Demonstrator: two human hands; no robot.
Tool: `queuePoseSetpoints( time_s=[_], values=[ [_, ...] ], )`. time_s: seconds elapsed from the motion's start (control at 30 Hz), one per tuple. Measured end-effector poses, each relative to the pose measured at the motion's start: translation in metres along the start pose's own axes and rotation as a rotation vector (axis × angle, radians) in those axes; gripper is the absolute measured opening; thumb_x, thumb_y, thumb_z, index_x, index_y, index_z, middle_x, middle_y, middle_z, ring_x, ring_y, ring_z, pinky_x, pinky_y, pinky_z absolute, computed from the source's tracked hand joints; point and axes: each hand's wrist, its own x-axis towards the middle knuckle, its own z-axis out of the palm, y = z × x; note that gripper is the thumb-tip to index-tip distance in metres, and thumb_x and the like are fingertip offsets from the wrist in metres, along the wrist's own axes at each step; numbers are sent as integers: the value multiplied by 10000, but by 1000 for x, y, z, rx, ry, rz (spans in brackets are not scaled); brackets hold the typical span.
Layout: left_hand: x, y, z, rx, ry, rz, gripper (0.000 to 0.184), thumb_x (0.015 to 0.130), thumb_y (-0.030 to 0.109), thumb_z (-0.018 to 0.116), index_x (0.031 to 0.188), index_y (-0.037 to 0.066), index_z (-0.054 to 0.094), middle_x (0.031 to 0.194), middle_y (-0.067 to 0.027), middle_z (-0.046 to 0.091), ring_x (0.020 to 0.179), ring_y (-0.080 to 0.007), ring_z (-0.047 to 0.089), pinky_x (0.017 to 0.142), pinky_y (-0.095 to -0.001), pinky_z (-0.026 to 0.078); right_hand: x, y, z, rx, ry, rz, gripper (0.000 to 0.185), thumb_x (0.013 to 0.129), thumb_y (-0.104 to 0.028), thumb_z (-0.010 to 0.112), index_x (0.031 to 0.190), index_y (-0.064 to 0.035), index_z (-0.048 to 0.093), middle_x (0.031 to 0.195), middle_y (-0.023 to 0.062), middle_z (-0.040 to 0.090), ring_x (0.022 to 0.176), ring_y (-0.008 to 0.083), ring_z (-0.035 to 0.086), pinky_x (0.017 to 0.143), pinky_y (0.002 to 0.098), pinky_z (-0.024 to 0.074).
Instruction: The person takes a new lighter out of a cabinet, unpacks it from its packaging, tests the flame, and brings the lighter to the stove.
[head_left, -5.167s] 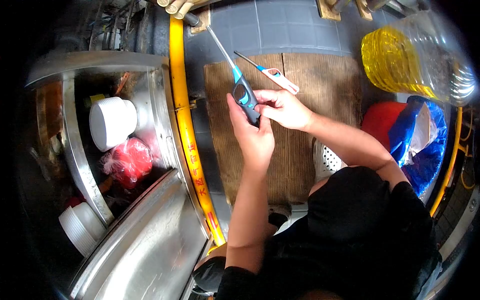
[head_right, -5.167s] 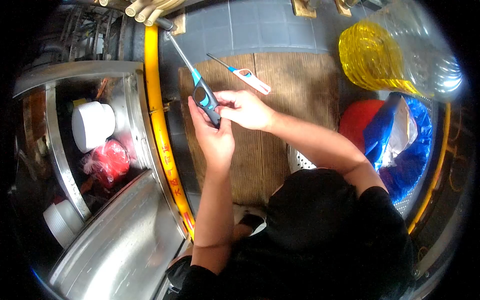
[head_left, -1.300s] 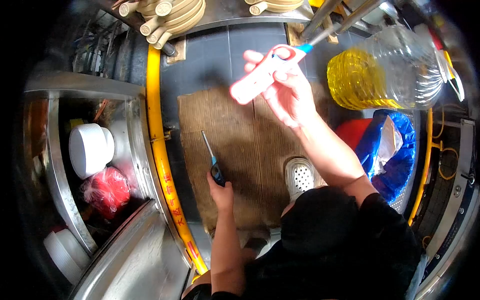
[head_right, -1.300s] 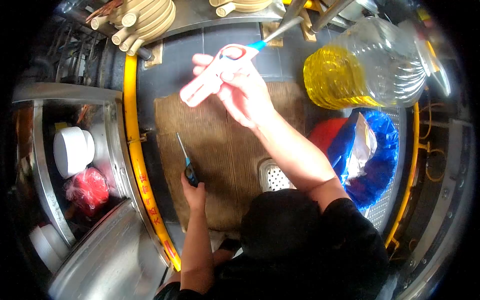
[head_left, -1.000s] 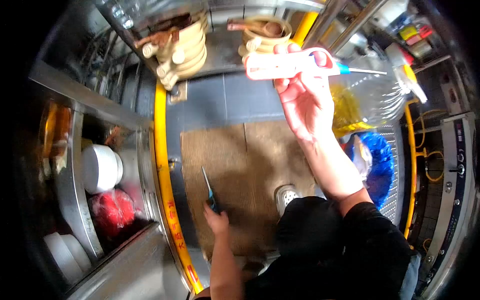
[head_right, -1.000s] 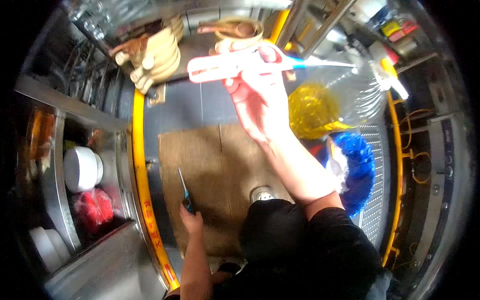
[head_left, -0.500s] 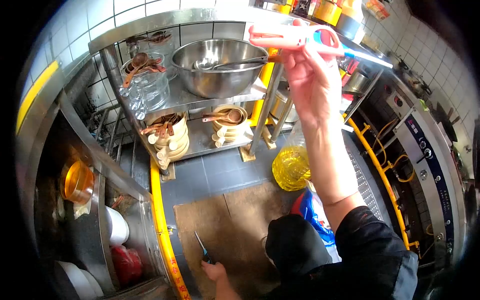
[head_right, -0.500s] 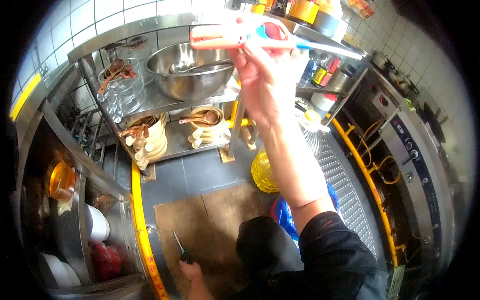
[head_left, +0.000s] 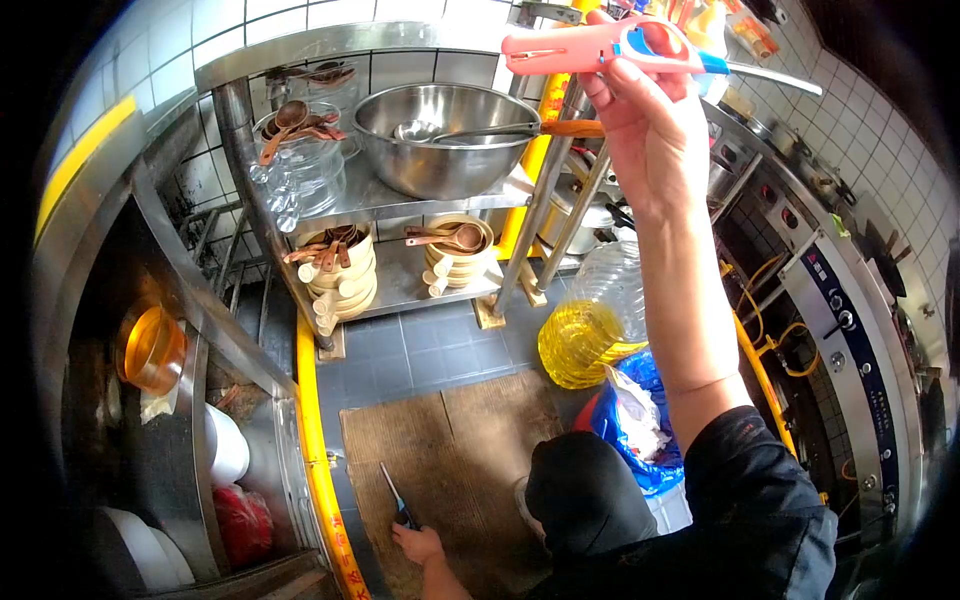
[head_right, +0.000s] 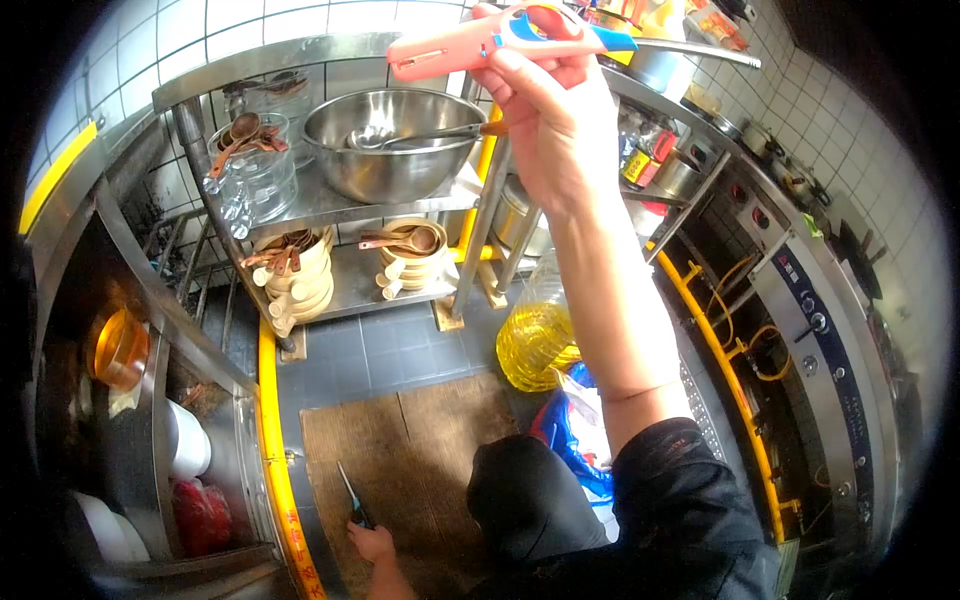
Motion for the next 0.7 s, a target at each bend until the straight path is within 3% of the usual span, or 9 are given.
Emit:
queuePoseSetpoints(
  time_s=[0.03, 0.1, 0.2, 0.3, 0.4, 0.5, 0.7],
  values=[
    [2, -2, 4, 0, 3, 1, 687, 908, 111, 709, 1478, 30, 335, 1484, -250, 417, 1117, -367, 655, 840, -421, 622, 1, 1, -2, 13, -12, -14, 321, 956, -166, 672, 1249, -124, 547, 1204, 163, 644, 981, 220, 670, 855, 291, 569],
    [2, -1, 2, 2, 10, 3, 682, 908, 113, 709, 1476, 29, 341, 1486, -252, 415, 1120, -363, 654, 838, -422, 622, 4, 10, -19, 46, -68, -77, 467, 898, 35, 687, 1303, -105, 502, 1335, 186, 600, 1189, 244, 622, 1001, 379, 538],
    [-8, 8, -16, -13, -30, -16, 682, 906, 105, 709, 1477, 32, 342, 1485, -249, 417, 1126, -366, 649, 865, -419, 614, 3, 17, -27, 188, -50, -115, 482, 960, 24, 606, 1408, -58, 451, 1419, 202, 547, 1207, 257, 615, 1017, 416, 542],
    [-9, 9, -15, 4, -31, -38, 690, 897, 98, 713, 1476, 33, 344, 1488, -245, 417, 1147, -362, 639, 890, -420, 602, 3, 18, -33, 308, 10, -76, 467, 914, 30, 668, 1316, -138, 498, 1366, 147, 584, 1210, 239, 600, 1032, 408, 521],
    [-5, 3, -10, -8, -15, 2, 706, 884, 94, 718, 1478, 31, 341, 1475, -237, 430, 1157, -370, 630, 904, -429, 589, 3, 19, -36, 338, 0, -83, 477, 916, 29, 666, 1323, -148, 492, 1378, 149, 573, 1206, 236, 599, 1035, 420, 519],
    [-5, 3, -9, -22, -22, -1, 707, 875, 96, 724, 1470, 23, 349, 1446, -233, 452, 1156, -375, 627, 903, -435, 583, -3, 18, -30, 276, -26, -127, 435, 968, 33, 591, 1377, -52, 469, 1451, 199, 518, 1254, 277, 586, 1049, 451, 521],
    [-5, -3, -6, -22, 9, 48, 748, 880, 109, 721, 1503, 13, 318, 1431, -252, 456, 1171, -385, 611, 931, -435, 568, -1, 16, -32, 149, -61, -45, 442, 957, 24, 611, 1370, -65, 480, 1436, 211, 536, 1244, 254, 605, 1047, 418, 530]
  ],
)
